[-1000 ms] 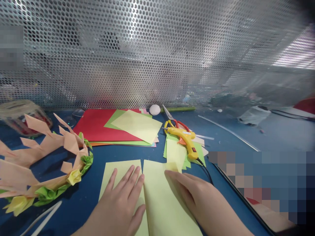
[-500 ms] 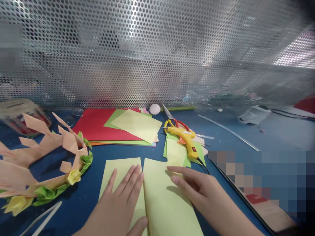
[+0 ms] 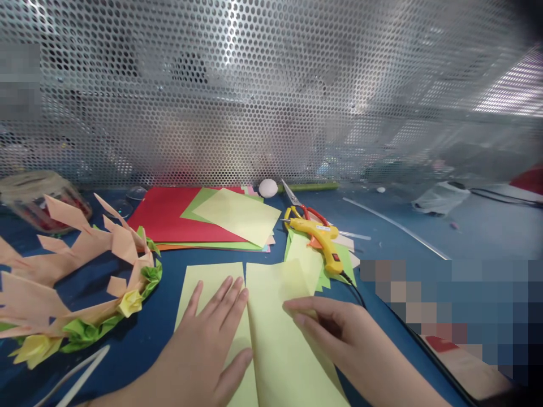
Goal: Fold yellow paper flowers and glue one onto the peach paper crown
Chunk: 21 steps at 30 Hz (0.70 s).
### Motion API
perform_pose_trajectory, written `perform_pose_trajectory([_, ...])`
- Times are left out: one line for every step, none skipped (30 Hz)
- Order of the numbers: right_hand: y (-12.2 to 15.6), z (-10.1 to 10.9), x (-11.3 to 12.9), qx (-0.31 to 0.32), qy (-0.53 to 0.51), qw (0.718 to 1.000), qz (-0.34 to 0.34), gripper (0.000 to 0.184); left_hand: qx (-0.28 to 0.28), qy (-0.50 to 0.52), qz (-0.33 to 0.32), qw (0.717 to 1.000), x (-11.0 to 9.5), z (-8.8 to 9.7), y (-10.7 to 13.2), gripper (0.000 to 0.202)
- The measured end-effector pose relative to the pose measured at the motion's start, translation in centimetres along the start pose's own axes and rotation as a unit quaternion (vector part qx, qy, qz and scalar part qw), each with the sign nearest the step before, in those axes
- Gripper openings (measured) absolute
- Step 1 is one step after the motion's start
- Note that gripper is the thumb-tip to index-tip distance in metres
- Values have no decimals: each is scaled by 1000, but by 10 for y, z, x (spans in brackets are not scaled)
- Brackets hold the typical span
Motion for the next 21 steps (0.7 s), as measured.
perform_pose_trajectory([1,0,1,2,4,1000,6,34,-3,4,4,1000,1,0,0,54])
perform_pose_trajectory([2,0,2,2,8,1000,13,34,-2,9,7,1000,1,0,0,54])
perform_pose_trajectory([2,0,3,2,11,1000,19,34,3,12,11,1000,1,0,0,54])
perform_pose_trajectory([3,0,4,0,14,1000,25,34,10,13,14,1000,1,-1,0,54])
perform_pose_trajectory([3,1,6,-2,17,999,30,34,17,13,14,1000,1,-2,1,54])
perform_pose_trajectory([3,1,7,-5,20,999,35,34,24,13,14,1000,1,-2,1,54])
perform_pose_trajectory([2,2,9,-9,23,999,40,34,27,13,14,999,0,-3,1,54])
perform_pose_trajectory([2,2,10,-14,25,999,46,33,29,15,14,999,1,-3,1,55])
perform_pose_trajectory([2,3,12,-19,27,998,51,33,28,18,15,999,1,-3,1,55])
perform_pose_trajectory([2,4,13,-27,29,998,56,33,26,23,18,999,2,-3,1,56])
perform_pose_trajectory([2,5,14,-36,30,997,61,32,25,29,21,999,3,-2,0,56])
perform_pose_trajectory([1,7,15,-45,32,996,66,32,24,36,25,999,5,-2,-1,56])
perform_pose_trajectory([1,8,16,-55,33,995,71,32,25,43,30,998,7,-2,-2,56])
perform_pose_trajectory([0,10,17,-65,35,995,74,32,31,52,32,998,9,-2,-4,55])
perform_pose_trajectory([0,11,17,-73,36,994,78,32,40,62,32,997,10,-2,-5,55])
perform_pose_trajectory([-1,11,18,-79,37,993,80,32,52,73,31,996,11,-3,-7,55])
perform_pose_trajectory([-1,12,18,-83,38,992,81,31,61,82,31,994,12,-3,-9,55])
perform_pose_trajectory([-1,12,18,-86,40,992,81,31,69,88,31,993,13,-3,-10,55])
perform_pose_trajectory([-1,12,18,-87,41,992,81,31,75,92,31,992,13,-2,-11,55])
perform_pose_trajectory([-1,11,18,-87,43,992,82,31,81,94,33,992,14,-2,-12,55])
perform_pose_trajectory([-1,10,17,-85,45,992,82,31,85,94,37,991,14,-2,-12,55])
Point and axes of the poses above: each hand's wrist, its own y-axis away from the middle knuckle, its own z-axis out of the back of the hand, x = y × z, the point moved 10 cm from there along -y, towards the middle knuckle, and after that the axes turned 4 degrees about -x, right-handed, at the moved point
